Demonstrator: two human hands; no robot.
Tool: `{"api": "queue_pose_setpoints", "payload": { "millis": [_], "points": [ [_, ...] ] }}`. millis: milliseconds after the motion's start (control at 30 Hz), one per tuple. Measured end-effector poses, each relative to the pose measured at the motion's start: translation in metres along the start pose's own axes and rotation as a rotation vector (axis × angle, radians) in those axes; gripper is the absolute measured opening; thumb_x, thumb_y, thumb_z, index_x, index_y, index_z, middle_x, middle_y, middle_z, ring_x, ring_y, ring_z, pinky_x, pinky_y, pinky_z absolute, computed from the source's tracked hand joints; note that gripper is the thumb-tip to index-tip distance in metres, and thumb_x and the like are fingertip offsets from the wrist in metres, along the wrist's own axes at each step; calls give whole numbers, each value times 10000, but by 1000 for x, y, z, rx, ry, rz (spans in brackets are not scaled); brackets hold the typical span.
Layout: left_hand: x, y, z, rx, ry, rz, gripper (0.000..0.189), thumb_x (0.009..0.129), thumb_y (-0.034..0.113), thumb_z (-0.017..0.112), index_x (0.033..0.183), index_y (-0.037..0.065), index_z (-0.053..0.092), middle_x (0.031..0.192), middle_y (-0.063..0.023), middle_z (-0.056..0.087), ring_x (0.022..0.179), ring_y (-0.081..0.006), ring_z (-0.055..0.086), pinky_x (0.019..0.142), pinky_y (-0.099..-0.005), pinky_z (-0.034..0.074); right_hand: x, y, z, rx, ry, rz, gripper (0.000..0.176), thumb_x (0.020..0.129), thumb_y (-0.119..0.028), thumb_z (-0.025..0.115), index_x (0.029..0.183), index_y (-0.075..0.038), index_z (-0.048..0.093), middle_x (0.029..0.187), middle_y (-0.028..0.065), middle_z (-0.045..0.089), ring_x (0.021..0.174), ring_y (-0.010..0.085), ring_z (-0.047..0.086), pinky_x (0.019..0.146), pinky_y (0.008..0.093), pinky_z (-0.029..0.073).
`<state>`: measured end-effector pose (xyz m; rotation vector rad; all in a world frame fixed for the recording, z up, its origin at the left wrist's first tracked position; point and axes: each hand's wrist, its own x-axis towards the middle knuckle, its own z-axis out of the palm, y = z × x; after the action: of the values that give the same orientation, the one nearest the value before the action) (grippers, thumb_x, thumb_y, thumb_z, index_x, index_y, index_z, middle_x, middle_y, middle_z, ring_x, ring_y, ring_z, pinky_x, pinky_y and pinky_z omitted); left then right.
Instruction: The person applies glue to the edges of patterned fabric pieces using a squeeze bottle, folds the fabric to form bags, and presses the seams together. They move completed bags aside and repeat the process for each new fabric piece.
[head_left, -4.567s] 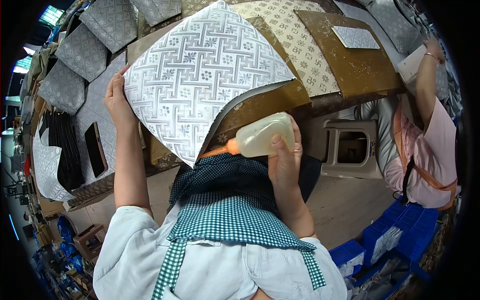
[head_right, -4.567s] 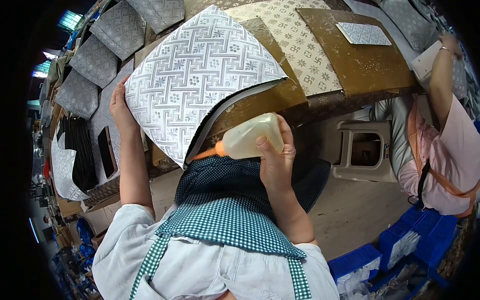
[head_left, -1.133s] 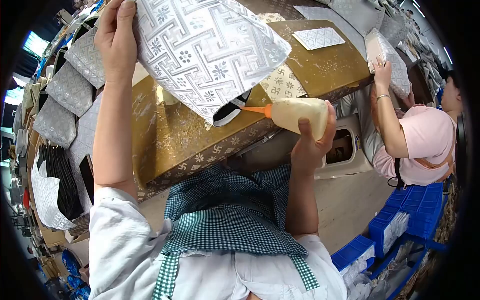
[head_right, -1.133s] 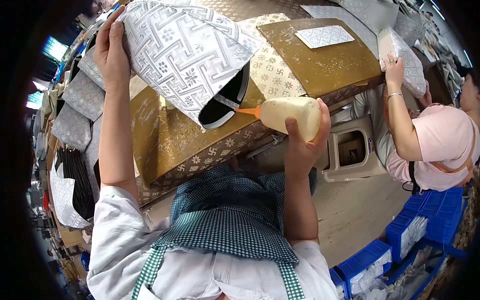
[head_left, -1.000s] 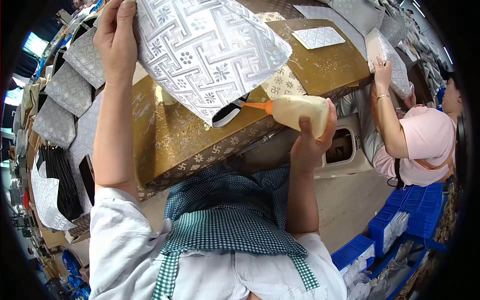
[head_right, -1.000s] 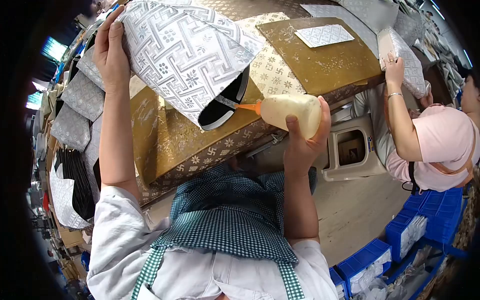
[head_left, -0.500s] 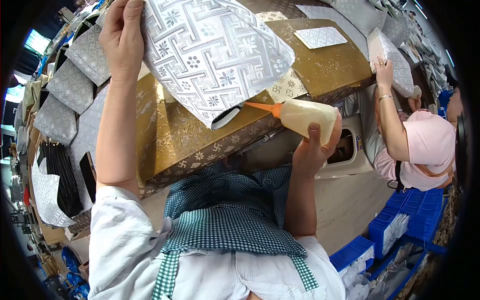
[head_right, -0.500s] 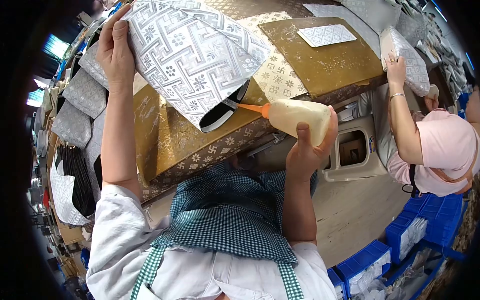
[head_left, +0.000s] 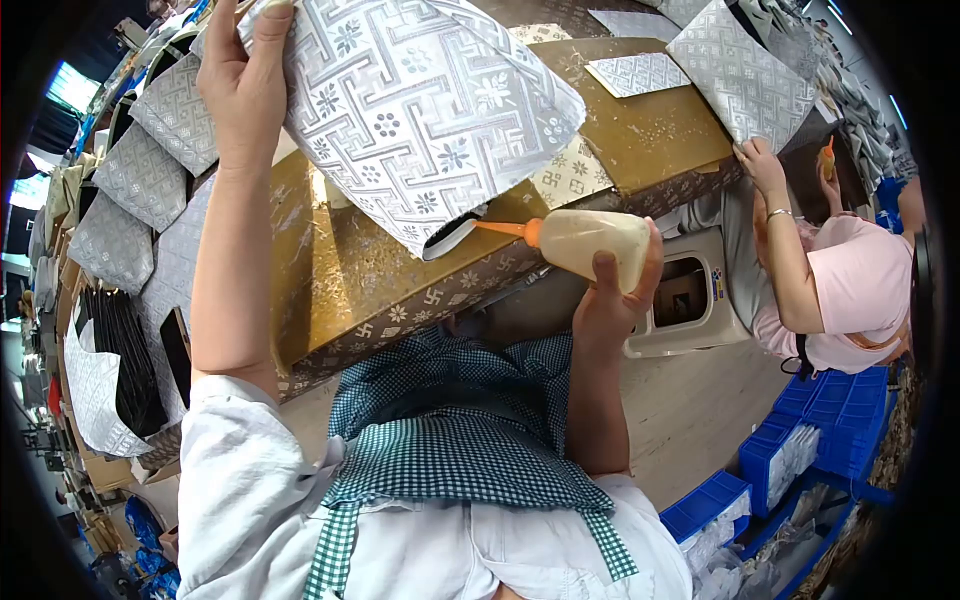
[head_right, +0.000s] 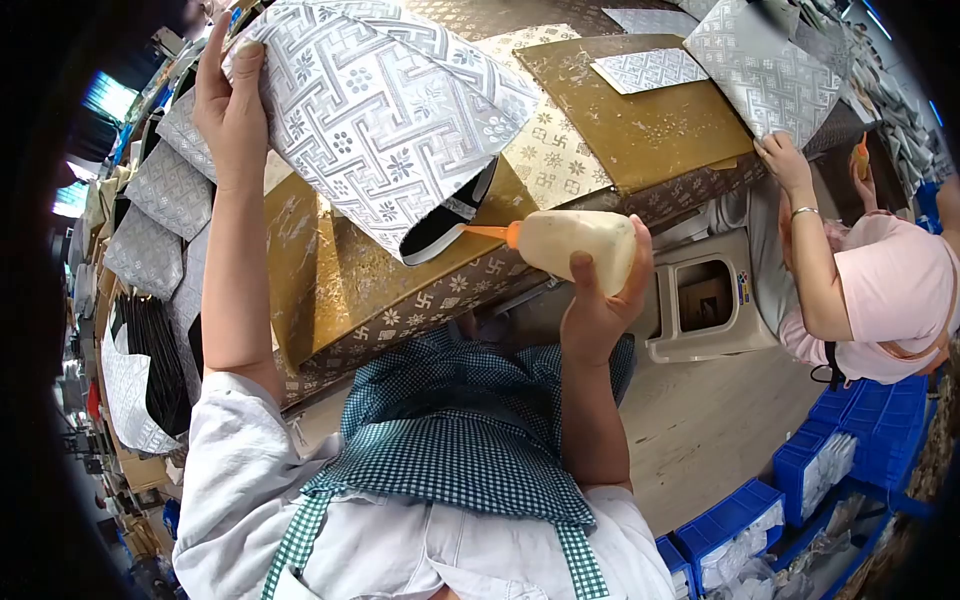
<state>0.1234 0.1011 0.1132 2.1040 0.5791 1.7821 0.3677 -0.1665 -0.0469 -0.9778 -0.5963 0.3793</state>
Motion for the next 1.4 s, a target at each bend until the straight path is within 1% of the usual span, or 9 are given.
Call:
{"api": "queue_pose_setpoints", "payload": {
  "millis": [167,333,533,733,867,1033,1167,1300,1400],
  "points": [
    [4,26,3,72,12,-182,415,943,410,602,1077,23,667,780,22,608,641,-42,475,544,-215,364,-4,-1,-1,85,-25,46,637,857,-69,682,1413,-64,370,1333,95,452,1208,233,476,1006,394,442],
    [16,24,-28,357,-181,-271,539,929,500,572,1014,-22,674,743,-35,660,667,-77,555,585,-232,423,10,7,5,83,4,-65,627,874,-88,676,1414,-41,361,1342,96,437,1216,216,451,1033,365,393],
    [8,34,-38,555,-51,-250,583,928,544,503,1024,-13,649,752,-236,653,743,-347,672,679,-417,493,25,9,12,12,-68,-113,685,851,-187,706,1398,32,356,1344,162,454,1219,280,470,1037,417,403],
    [-28,-30,-121,153,414,-329,479,992,436,479,938,-8,648,666,16,531,547,-72,459,473,-252,360,35,2,-8,43,155,9,499,941,-198,585,1353,15,402,1288,155,506,1105,253,576,858,322,523],
    [-83,-45,-210,-9,861,-776,479,1009,432,399,827,32,590,610,-34,527,461,-141,481,410,-300,343,29,-6,6,72,126,51,491,948,-200,578,1347,25,401,1290,162,509,1124,270,574,874,340,529],
    [-198,-102,-326,-138,1017,-998,382,1004,356,409,981,-2,541,688,-103,579,533,-193,573,427,-309,489,18,-10,27,153,39,83,485,951,-206,569,1356,-4,395,1265,135,522,1121,235,558,877,309,474],
    [-192,-64,-288,118,1005,-1123,609,953,102,506,1479,51,203,973,-153,606,692,-237,656,522,-324,529,11,-4,40,235,75,175,504,936,-149,559,1384,-19,368,1274,143,516,1138,241,555,881,330,505],
    [-193,-59,-282,405,576,-1271,735,919,131,563,1522,65,148,1113,-161,548,720,-178,591,548,-317,473,9,-1,42,321,57,239,533,912,-117,593,1386,-44,362,1290,140,500,1134,252,561,866,351,535],
    [-202,-54,-248,592,591,-973,657,923,142,564,1493,48,251,1348,-141,366,787,-165,525,650,-313,471,8,-3,34,367,90,267,506,909,-125,607,1358,-58,385,1265,124,512,1130,253,564,860,387,556]
  ]
}}
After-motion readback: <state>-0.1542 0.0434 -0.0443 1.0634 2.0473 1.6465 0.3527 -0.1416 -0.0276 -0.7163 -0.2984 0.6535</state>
